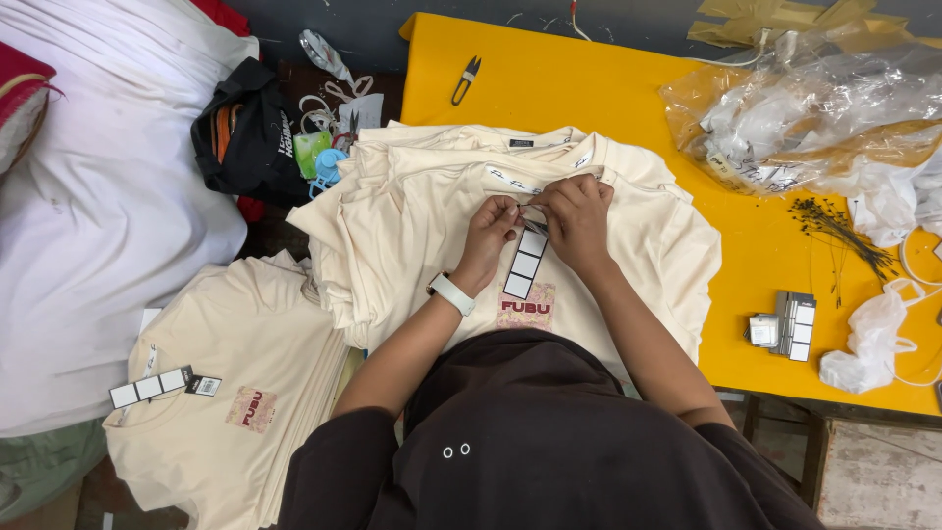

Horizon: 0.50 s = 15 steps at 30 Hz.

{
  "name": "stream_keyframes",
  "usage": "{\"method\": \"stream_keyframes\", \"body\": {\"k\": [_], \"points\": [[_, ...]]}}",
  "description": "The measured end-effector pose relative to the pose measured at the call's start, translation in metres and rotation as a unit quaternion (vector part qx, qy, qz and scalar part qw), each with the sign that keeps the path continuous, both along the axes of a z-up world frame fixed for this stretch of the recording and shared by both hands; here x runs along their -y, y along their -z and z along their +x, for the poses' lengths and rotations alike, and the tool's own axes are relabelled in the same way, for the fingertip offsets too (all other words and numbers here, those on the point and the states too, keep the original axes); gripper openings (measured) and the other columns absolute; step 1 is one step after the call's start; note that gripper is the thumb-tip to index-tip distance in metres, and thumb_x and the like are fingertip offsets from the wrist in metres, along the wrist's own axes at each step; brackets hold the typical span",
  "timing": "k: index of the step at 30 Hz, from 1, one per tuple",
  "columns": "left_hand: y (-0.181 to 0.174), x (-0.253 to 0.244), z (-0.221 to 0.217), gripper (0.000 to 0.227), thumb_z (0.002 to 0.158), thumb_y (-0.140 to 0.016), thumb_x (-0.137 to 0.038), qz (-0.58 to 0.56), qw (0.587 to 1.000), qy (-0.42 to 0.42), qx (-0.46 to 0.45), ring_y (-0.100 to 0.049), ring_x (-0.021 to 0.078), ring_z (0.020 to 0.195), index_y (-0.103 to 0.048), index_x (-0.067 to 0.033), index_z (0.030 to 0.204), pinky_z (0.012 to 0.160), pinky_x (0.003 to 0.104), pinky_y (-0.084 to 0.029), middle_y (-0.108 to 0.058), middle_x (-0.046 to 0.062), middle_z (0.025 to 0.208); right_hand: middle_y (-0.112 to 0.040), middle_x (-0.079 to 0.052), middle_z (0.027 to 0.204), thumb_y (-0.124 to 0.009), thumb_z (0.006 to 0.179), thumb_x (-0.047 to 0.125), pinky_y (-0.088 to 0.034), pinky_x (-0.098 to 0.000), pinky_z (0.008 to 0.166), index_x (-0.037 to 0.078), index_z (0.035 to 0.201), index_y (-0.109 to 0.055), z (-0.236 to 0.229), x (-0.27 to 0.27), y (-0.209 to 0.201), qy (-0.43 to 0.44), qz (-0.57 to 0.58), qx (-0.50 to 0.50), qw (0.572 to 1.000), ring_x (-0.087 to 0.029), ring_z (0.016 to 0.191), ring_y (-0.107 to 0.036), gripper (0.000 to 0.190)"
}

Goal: The person attaches tags to a stack of cream-colored t-shirts on a yellow table. They pick up a tag, thread a string through the shirt's collar, and secure the tag before moving the shirt to a separate pile. This process is repeated for multiple shirts.

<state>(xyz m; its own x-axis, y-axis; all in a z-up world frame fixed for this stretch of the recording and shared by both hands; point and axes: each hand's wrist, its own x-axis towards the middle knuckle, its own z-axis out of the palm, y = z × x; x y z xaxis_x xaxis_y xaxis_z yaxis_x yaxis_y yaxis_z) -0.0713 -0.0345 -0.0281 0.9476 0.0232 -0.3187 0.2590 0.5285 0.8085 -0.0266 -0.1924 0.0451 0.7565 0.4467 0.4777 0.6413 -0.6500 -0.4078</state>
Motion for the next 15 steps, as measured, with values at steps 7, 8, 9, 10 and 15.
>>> {"method": "stream_keyframes", "body": {"k": [7,8,9,10,15], "points": [[0.003,0.001,0.0,0.002,0.105,-0.058,-0.013,0.009,1.0,-0.008,0.002,-0.066,0.0064,0.089,-0.06,-0.013,0.104,0.068,0.013,-0.047,-0.064,-0.003,0.095,-0.064,0.007,0.095,-0.068,0.1,0.022,-0.029,-0.0411,0.089,0.024,0.097,-0.069,0.002,0.0,0.01,-0.01,-0.033,0.016,0.999,-0.021,0.1,-0.054,0.003],[-0.001,-0.001,0.0,0.003,0.105,-0.059,-0.013,0.033,0.999,-0.004,0.005,-0.068,0.0075,0.088,-0.061,-0.012,0.103,0.066,0.015,-0.049,-0.066,-0.001,0.095,-0.064,0.007,0.095,-0.067,0.1,0.022,-0.029,-0.0412,0.09,0.024,0.097,-0.069,0.002,0.0,0.011,-0.009,-0.054,0.034,0.998,-0.02,0.1,-0.054,0.005],[-0.005,-0.002,0.0,0.004,0.105,-0.06,-0.014,0.057,0.998,0.001,0.008,-0.069,0.0087,0.087,-0.062,-0.0111,0.103,0.065,0.016,-0.051,-0.069,0.001,0.095,-0.063,0.007,0.095,-0.066,0.101,0.022,-0.029,-0.0412,0.09,0.024,0.096,-0.069,0.002,0.0,0.013,-0.007,-0.075,0.051,0.996,-0.02,0.101,-0.054,0.007],[-0.007,-0.003,-0.001,0.004,0.105,-0.06,-0.014,0.056,0.998,0.001,0.008,-0.069,0.0087,0.087,-0.062,-0.0111,0.103,0.065,0.016,-0.051,-0.069,0.001,0.095,-0.063,0.007,0.095,-0.066,0.101,0.022,-0.029,-0.0412,0.09,0.024,0.096,-0.069,0.003,0.0,0.013,-0.006,-0.075,0.052,0.996,-0.02,0.101,-0.054,0.007],[0.011,-0.008,0.001,0.005,0.1,-0.066,-0.01,0.121,0.992,0.009,0.017,-0.075,0.014,0.082,-0.069,-0.0058,0.101,0.062,0.02,-0.059,-0.074,0.008,0.09,-0.063,0.007,0.092,-0.065,0.098,0.017,-0.031,-0.0395,0.089,0.022,0.091,-0.068,0.006,-0.001,0.022,-0.034,-0.1,0.07,0.992,-0.018,0.101,-0.055,0.01]]}}
